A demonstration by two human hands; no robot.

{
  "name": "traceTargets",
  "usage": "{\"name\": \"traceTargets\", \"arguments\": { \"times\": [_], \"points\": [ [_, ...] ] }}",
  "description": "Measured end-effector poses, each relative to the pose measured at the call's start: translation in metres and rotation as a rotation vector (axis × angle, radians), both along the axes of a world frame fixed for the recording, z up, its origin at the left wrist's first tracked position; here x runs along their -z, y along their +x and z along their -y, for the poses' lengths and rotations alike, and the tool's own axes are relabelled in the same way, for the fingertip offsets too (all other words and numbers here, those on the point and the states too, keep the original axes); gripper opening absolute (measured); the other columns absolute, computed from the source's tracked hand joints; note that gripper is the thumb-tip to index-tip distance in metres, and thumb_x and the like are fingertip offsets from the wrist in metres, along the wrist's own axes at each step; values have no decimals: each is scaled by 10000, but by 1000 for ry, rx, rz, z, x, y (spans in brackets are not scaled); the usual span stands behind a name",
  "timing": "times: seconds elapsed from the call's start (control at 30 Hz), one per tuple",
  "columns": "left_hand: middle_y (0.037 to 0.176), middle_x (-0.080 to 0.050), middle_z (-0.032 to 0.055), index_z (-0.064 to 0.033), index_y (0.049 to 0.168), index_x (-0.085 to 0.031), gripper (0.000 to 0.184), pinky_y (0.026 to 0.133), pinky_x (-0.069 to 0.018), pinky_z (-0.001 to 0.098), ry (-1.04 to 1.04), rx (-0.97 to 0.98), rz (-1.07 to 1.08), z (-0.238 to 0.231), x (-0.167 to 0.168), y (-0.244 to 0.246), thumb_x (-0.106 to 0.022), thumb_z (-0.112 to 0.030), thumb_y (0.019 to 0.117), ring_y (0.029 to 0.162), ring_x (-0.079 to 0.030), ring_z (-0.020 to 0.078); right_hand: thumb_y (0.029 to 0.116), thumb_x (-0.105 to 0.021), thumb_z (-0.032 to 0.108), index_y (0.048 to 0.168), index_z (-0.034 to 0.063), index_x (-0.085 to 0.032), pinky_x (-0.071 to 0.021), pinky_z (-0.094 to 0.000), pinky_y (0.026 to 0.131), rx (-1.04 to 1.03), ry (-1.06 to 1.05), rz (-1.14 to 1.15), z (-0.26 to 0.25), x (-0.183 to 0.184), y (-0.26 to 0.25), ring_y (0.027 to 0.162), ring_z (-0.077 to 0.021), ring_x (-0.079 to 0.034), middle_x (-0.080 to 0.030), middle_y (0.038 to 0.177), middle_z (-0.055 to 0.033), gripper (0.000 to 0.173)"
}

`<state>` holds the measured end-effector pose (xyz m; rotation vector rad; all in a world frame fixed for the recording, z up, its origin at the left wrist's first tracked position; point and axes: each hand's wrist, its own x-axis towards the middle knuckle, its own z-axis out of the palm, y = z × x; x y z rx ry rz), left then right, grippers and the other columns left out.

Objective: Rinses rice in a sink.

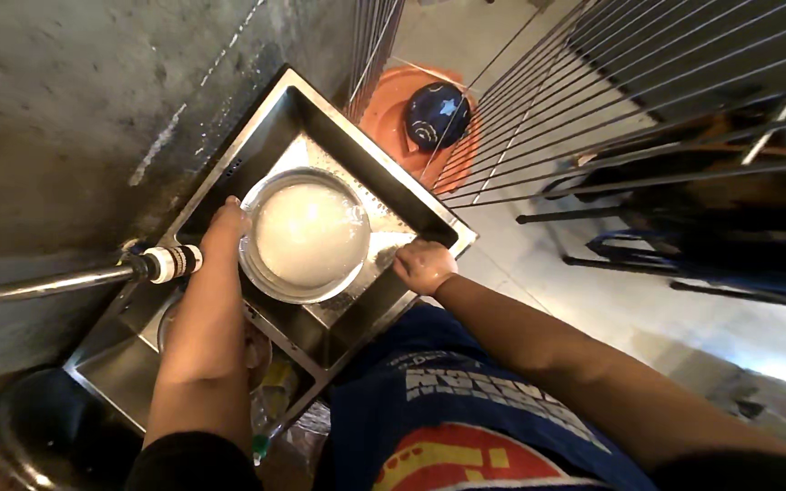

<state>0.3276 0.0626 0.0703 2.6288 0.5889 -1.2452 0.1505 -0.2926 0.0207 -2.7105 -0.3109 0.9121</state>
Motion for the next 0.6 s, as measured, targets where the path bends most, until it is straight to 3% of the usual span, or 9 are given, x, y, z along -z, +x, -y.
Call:
{"name": "traceTargets", "arguments": {
  "times": [0.13,0.4,0.6],
  "points": [
    [1315,-599,314,-82,1502,-398,549,967,-479,686,-22,20,16,-3,1,0,-587,-139,990,1219,-597,487,1039,-432,339,1076,86,-714,-488,-534,972,-3,1,-3,0,0,0,1139,-333,-653,-723,1120,-125,381],
    [1312,-606,301,-119,1505,-410,546,953,-487,688,20,15,22,6,-8,-2,-580,-146,987,1213,-603,480,1045,-436,333,1116,73,-718,-486,-555,998,9,26,10,0,-2,0,1165,-349,-653,-723,1168,-141,390],
    [1301,-610,295,-132,1496,-415,523,919,-511,667,1,-22,13,11,-17,-3,-560,-124,993,1178,-624,471,1033,-445,332,1059,85,-722,-499,-546,957,5,20,47,1,3,-4,1129,-332,-664,-731,1124,-120,373]
  ]
}}
